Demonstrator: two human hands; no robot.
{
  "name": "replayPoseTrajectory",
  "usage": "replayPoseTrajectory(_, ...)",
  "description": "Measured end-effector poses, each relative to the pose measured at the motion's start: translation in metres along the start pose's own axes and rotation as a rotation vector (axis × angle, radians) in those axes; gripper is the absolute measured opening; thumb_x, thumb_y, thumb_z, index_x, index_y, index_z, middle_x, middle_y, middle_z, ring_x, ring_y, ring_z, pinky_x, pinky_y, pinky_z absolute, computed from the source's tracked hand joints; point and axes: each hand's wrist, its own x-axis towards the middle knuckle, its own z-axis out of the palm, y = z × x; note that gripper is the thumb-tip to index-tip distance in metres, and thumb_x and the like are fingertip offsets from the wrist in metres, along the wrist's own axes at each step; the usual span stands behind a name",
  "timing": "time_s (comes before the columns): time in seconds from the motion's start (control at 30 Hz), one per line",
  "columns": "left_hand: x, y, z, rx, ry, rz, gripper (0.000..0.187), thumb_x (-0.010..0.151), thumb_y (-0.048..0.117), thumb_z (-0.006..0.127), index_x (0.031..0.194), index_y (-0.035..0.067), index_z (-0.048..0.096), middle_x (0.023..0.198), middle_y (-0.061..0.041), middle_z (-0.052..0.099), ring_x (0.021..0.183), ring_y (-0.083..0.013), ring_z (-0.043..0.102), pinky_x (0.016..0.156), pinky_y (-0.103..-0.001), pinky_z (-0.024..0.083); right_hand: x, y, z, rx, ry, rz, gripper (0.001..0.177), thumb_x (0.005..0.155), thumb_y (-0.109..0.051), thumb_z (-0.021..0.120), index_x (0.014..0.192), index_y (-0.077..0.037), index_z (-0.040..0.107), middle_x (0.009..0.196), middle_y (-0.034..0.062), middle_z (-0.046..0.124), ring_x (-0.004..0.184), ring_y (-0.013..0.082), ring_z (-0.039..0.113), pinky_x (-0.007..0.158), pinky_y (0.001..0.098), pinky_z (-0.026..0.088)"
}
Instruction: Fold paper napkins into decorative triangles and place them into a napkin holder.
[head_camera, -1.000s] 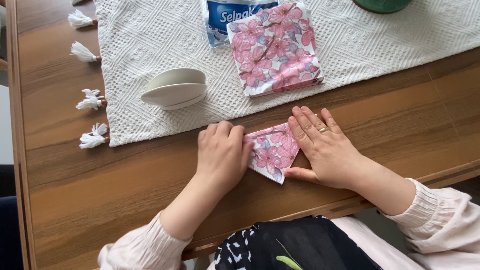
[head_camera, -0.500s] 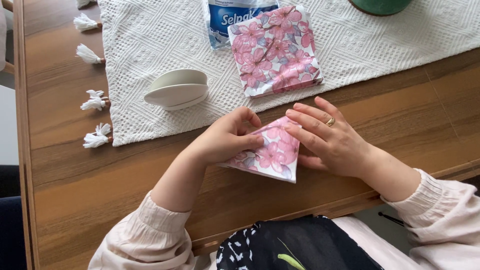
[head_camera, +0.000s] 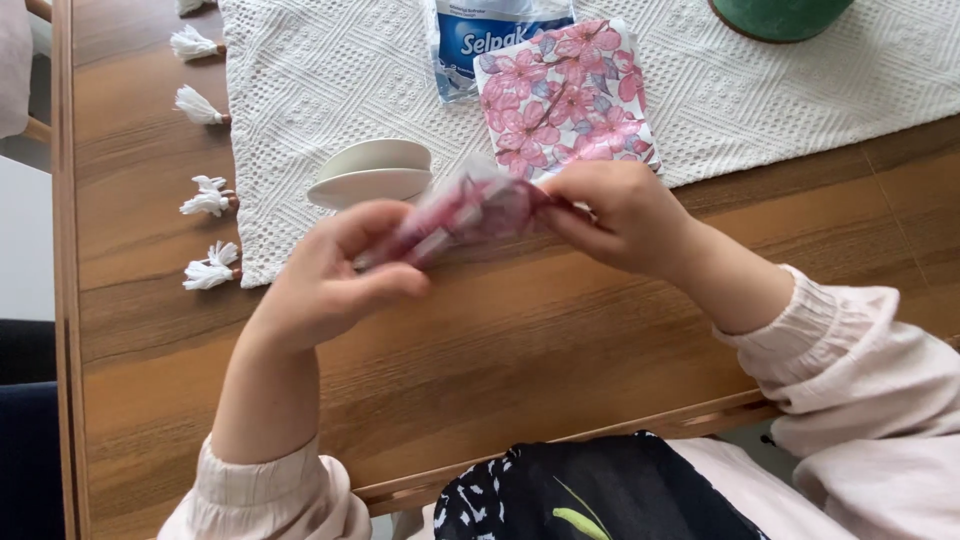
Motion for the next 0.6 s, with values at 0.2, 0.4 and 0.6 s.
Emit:
replayPoseTrajectory(0.2, 0.02, -0.008, -0.035, 0.384, 0.363, 0.141, 0.011, 0.096, 0.007, 0.082, 0.1, 0.017, 0.08, 0.067, 0.002, 0.067, 0.061, -0.0072, 0.061, 0.065, -0.023, 0.052, 0.055, 0.017, 0.027, 0.034, 0.099, -0.085, 0.005, 0.1, -0.006, 0.07, 0.102, -0.008, 0.074, 0.081, 0.0097, 0.07, 0.075, 0.0332, 0.069, 0.072, 0.0416, 0.055)
replayPoseTrajectory(0.4, 0.028, -0.022, -0.067, 0.51, 0.402, 0.339, 0.014, 0.098, -0.014, 0.078, 0.11, -0.007, 0.075, 0.085, -0.011, 0.067, 0.061, -0.01, 0.043, 0.052, -0.021, 0.036, 0.1, 0.01, 0.046, 0.053, 0.09, -0.22, 0.019, 0.09, 0.012, 0.07, 0.108, 0.007, 0.069, 0.088, 0.0119, 0.071, 0.068, 0.0189, 0.06, 0.064, 0.0287, 0.049)
replayPoseTrajectory(0.6, 0.019, -0.05, -0.073, 0.453, 0.417, 0.134, 0.014, 0.094, -0.009, 0.075, 0.106, -0.003, 0.076, 0.085, -0.009, 0.072, 0.068, -0.0109, 0.057, 0.061, -0.022, 0.047, 0.096, 0.026, 0.062, 0.105, 0.029, -0.127, 0.013, 0.091, 0.011, 0.071, 0.101, 0.003, 0.071, 0.084, 0.0091, 0.07, 0.065, 0.0141, 0.057, 0.058, 0.0243, 0.047)
